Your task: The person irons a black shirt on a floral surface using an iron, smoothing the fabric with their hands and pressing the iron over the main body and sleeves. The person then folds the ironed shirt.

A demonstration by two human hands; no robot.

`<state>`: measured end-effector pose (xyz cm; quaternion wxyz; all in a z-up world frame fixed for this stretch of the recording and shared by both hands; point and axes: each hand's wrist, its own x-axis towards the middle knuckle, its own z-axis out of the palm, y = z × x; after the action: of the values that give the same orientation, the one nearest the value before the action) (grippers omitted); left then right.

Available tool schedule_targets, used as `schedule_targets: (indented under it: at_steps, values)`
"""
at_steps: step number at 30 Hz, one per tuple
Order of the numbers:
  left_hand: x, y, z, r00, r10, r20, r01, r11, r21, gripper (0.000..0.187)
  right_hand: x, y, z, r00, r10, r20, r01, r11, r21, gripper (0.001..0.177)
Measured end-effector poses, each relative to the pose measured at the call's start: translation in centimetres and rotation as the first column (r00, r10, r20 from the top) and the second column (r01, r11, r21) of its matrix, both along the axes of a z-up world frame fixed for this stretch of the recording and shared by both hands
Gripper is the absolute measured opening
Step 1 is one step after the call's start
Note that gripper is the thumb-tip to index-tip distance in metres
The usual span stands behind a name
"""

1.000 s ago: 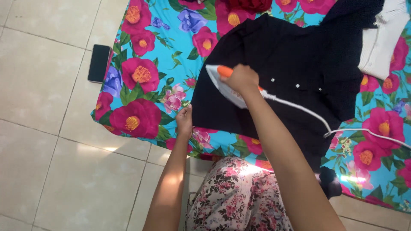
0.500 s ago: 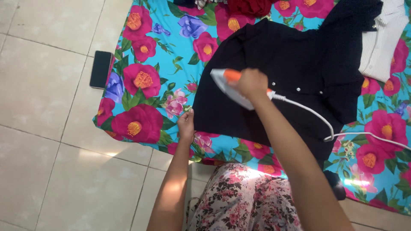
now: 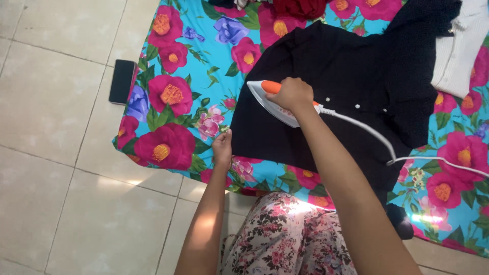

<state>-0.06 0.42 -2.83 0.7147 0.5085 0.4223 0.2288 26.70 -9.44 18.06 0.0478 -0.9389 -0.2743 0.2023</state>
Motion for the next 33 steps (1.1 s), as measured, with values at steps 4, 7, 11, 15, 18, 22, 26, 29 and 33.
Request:
schedule_targets:
  at_steps: [4, 7, 11, 15, 18, 22, 26, 29, 33]
  values:
    - [0.4, 0.0, 0.3, 0.999, 0.012, -0.052, -0.014, 0.999, -0.033, 0.033, 0.2, 0.5, -0.1, 0.983, -0.175, -0.056, 0.177, 0.984, 0.034, 0.058]
    - [0.4, 0.1, -0.1, 0.999, 0.006, -0.040, -0.007, 1.000, -0.014, 0.034, 0.4, 0.5, -0.2, 0.985, -0.156, -0.068, 0.157, 0.987, 0.012, 0.060]
    - [0.3, 0.2, -0.4, 0.998, 0.004, -0.058, -0.005, 1.000, -0.020, 0.034, 0.9, 0.2, -0.2, 0.976, -0.212, -0.046, 0.213, 0.977, 0.018, 0.064]
    - [0.4, 0.1, -0.7, 1.000, 0.023, -0.016, -0.023, 0.999, -0.029, 0.032, 0.6, -0.1, -0.2, 0.992, -0.127, -0.025, 0.127, 0.992, -0.006, 0.065]
    - [0.4, -0.1, -0.7, 0.999, 0.034, -0.036, -0.035, 0.998, -0.049, 0.033, 0.7, -0.6, 0.3, 0.958, -0.276, -0.077, 0.277, 0.961, 0.002, 0.068]
    - [0.3, 0.0, -0.5, 0.998, 0.033, -0.054, -0.036, 0.997, -0.062, 0.030, 0.2, -0.9, 0.3, 0.967, -0.234, -0.104, 0.233, 0.972, -0.022, 0.067]
    - [0.4, 0.2, -0.7, 1.000, 0.015, -0.018, -0.015, 1.000, -0.004, 0.030, 0.2, -1.8, 0.2, 0.959, -0.272, -0.076, 0.271, 0.962, -0.023, 0.067]
    - [0.4, 0.5, -0.8, 0.997, 0.006, -0.075, -0.006, 1.000, -0.006, 0.033, -0.5, -2.4, -0.1, 0.970, -0.238, -0.048, 0.238, 0.971, -0.007, 0.068]
    - [0.4, 0.1, -1.1, 0.998, 0.029, -0.055, -0.032, 0.998, -0.055, 0.030, -0.2, -3.8, 0.0, 0.952, -0.293, -0.090, 0.293, 0.956, -0.009, 0.068]
